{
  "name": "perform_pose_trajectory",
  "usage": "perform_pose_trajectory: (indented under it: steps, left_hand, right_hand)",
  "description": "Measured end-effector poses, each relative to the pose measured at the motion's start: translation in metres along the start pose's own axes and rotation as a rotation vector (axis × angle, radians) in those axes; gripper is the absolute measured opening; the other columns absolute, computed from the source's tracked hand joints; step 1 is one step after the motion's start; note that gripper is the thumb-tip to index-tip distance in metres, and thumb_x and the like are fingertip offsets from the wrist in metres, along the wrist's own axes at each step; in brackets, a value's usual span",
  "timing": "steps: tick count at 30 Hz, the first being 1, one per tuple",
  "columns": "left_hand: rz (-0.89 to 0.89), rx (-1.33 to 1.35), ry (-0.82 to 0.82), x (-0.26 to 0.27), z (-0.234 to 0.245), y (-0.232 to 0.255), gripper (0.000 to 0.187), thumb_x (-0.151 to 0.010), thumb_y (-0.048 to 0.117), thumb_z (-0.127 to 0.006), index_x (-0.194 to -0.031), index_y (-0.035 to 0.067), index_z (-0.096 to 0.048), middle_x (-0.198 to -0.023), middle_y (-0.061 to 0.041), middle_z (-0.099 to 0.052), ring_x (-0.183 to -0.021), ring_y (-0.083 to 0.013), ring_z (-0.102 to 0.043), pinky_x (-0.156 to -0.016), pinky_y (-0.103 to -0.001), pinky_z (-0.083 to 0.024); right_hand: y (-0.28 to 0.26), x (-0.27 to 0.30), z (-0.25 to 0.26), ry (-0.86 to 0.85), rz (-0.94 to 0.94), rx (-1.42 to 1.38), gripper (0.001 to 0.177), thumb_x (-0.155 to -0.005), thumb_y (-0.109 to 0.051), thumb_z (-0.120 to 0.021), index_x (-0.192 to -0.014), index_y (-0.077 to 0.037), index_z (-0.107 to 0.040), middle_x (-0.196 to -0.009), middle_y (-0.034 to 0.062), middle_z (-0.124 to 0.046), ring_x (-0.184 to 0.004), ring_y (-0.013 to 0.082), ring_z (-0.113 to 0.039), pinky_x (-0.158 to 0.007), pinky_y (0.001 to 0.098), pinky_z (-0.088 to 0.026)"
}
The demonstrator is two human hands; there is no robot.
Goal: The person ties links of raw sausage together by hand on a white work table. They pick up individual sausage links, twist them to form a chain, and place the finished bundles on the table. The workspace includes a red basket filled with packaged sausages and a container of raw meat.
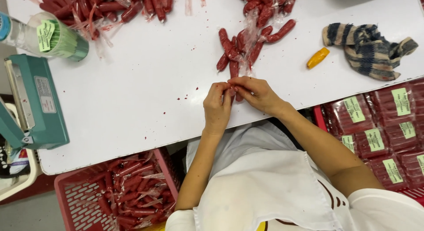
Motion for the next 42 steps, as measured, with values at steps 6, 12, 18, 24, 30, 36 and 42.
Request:
perform_pose_trajectory:
  steps: [6,12,18,24,30,36,42]
  left_hand:
    - [-0.207,-0.096,-0.102,-0.008,-0.026,0.024,0.013,-0.096,-0.009,-0.060,-0.097,0.003,-0.063,-0.080,-0.007,-0.062,-0.075,-0.0253,-0.070,-0.068,-0.032,-0.060]
    - [-0.070,0.208,-0.144,-0.008,-0.048,0.029,0.013,-0.086,0.013,-0.075,-0.089,0.012,-0.063,-0.088,0.001,-0.062,-0.082,-0.0208,-0.068,-0.072,-0.030,-0.059]
    - [0.170,0.182,-0.162,-0.005,-0.058,0.029,0.007,-0.100,0.004,-0.058,-0.103,0.004,-0.064,-0.087,-0.014,-0.064,-0.082,-0.0342,-0.071,-0.069,-0.040,-0.059]
    - [0.899,0.969,-0.352,0.037,-0.034,-0.009,0.019,-0.104,0.017,-0.050,-0.103,0.006,-0.066,-0.080,-0.012,-0.069,-0.060,-0.0206,-0.071,-0.051,-0.030,-0.061]
    - [0.788,0.691,-0.300,0.054,0.034,-0.036,0.019,-0.103,0.023,-0.060,-0.105,0.005,-0.068,-0.079,-0.013,-0.070,-0.061,-0.0196,-0.070,-0.053,-0.028,-0.057]
    - [0.732,-1.047,-0.690,0.092,0.200,-0.047,0.013,-0.092,0.016,-0.065,-0.093,0.011,-0.078,-0.082,-0.013,-0.073,-0.082,-0.0338,-0.076,-0.062,-0.047,-0.061]
    - [0.226,-0.719,-0.323,0.029,0.147,-0.003,0.039,-0.090,0.013,-0.072,-0.124,-0.005,-0.067,-0.114,-0.028,-0.065,-0.111,-0.0468,-0.063,-0.089,-0.053,-0.054]
  right_hand:
    - [0.025,0.019,0.028,0.114,-0.029,0.100,0.014,-0.097,0.000,-0.068,-0.107,-0.006,-0.073,-0.074,0.0094,-0.066,-0.063,0.0211,-0.064,-0.059,0.0341,-0.054]
    - [0.060,0.039,0.023,0.356,-0.482,-0.318,0.012,-0.103,-0.012,-0.060,-0.097,-0.003,-0.066,-0.071,0.0055,-0.059,-0.064,0.0120,-0.058,-0.053,0.0278,-0.049]
    - [0.067,0.021,0.039,0.342,-0.441,-0.075,0.008,-0.104,-0.011,-0.064,-0.100,-0.005,-0.066,-0.070,0.0064,-0.062,-0.059,0.0120,-0.059,-0.053,0.0247,-0.049]
    - [0.050,-0.009,0.007,0.232,-0.494,-0.238,0.004,-0.101,-0.004,-0.063,-0.098,-0.005,-0.066,-0.063,0.0062,-0.058,-0.052,0.0128,-0.056,-0.044,0.0244,-0.046]
    - [0.052,-0.028,-0.041,0.042,-0.254,0.003,0.012,-0.105,-0.017,-0.063,-0.106,-0.006,-0.069,-0.073,0.0083,-0.066,-0.066,0.0169,-0.061,-0.062,0.0310,-0.051]
    - [0.019,-0.053,0.011,-0.040,-0.149,1.070,0.034,-0.098,-0.018,-0.073,-0.124,-0.001,-0.059,-0.114,0.0173,-0.049,-0.110,0.0428,-0.060,-0.075,0.0556,-0.062]
    - [0.012,-0.031,0.004,-0.253,-0.084,0.924,0.012,-0.097,-0.014,-0.061,-0.104,-0.007,-0.056,-0.089,0.0122,-0.057,-0.077,0.0384,-0.069,-0.061,0.0523,-0.058]
Point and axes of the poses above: each hand's wrist, its own x-axis away from the middle knuckle, its own z-axis out of the back of the hand, y = z × x, the point moved 2 cm from there along -x, towards the middle knuckle
